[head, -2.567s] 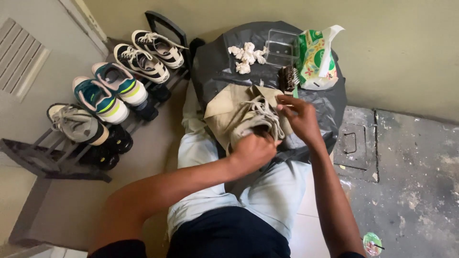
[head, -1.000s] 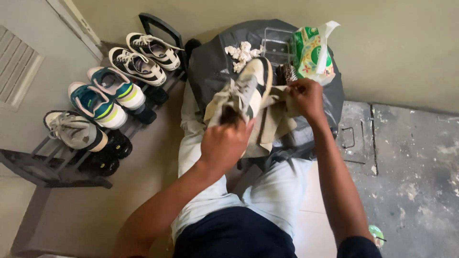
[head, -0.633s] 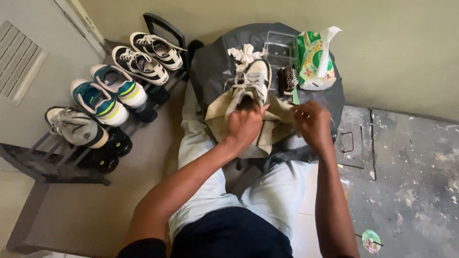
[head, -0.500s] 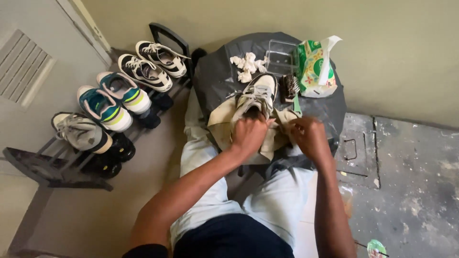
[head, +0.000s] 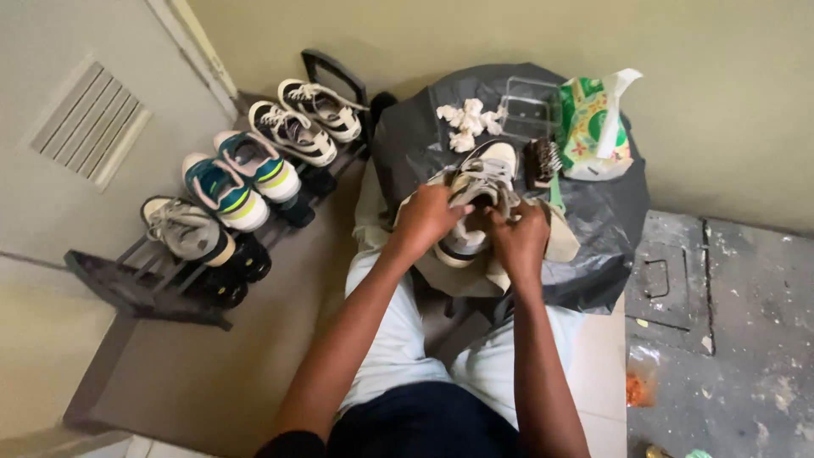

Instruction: Cleaning a sneaker by scrubbing the sole and sides with a brush and wiping it with a cloth.

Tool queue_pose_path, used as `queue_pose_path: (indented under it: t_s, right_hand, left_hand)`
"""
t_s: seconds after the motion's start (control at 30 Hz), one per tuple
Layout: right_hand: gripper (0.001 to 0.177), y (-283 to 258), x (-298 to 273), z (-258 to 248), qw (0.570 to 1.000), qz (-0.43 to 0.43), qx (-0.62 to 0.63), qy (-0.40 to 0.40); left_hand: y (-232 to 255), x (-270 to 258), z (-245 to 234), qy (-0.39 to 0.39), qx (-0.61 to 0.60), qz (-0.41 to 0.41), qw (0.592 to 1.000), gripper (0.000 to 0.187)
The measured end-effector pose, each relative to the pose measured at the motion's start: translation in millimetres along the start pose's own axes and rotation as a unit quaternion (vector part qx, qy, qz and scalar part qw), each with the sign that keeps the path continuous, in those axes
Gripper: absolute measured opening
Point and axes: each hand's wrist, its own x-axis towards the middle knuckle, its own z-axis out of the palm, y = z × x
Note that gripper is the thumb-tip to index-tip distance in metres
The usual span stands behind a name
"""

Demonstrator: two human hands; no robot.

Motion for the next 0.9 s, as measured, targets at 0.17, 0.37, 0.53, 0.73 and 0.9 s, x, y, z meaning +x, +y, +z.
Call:
queue_pose_path:
  t_s: [0.17, 0.37, 0.53, 0.73, 0.9]
  right_hand:
    - [0.025, 35.4, 3.9, 13.0, 0.998, -0.049, 0.004, 0.036]
    - [0.011, -31.3, 3.3, -3.7, 0.978, -0.186, 0.052, 0.081]
    - [0.006, -153.5, -24.4, 2.3, 0.935, -0.296, 0.193, -0.004]
    - [0.011, -193.2, -101.0, 65.0, 0.891, -0.367, 0.231, -0.136]
    - [0.007, -178.2, -158.3, 123.4, 0.881, -0.342, 0.206, -0.253]
  left_hand:
    - [-7.8, 13.3, 16.4, 0.023, 0.039, 0.035, 0.998, 0.032]
    - [9.3, -55.4, -42.5, 0.187, 0.093, 0.044, 0.977, 0.030]
    - [-21.1, -119.9, -103.9, 0.365, 0.107, -0.011, 0.925, 0.043]
    - [-96.8, -202.4, -98.3, 0.467, 0.130, -0.126, 0.866, 0.041]
    - [-145.0, -270.3, -81.1, 0.421, 0.057, -0.242, 0.872, 0.039]
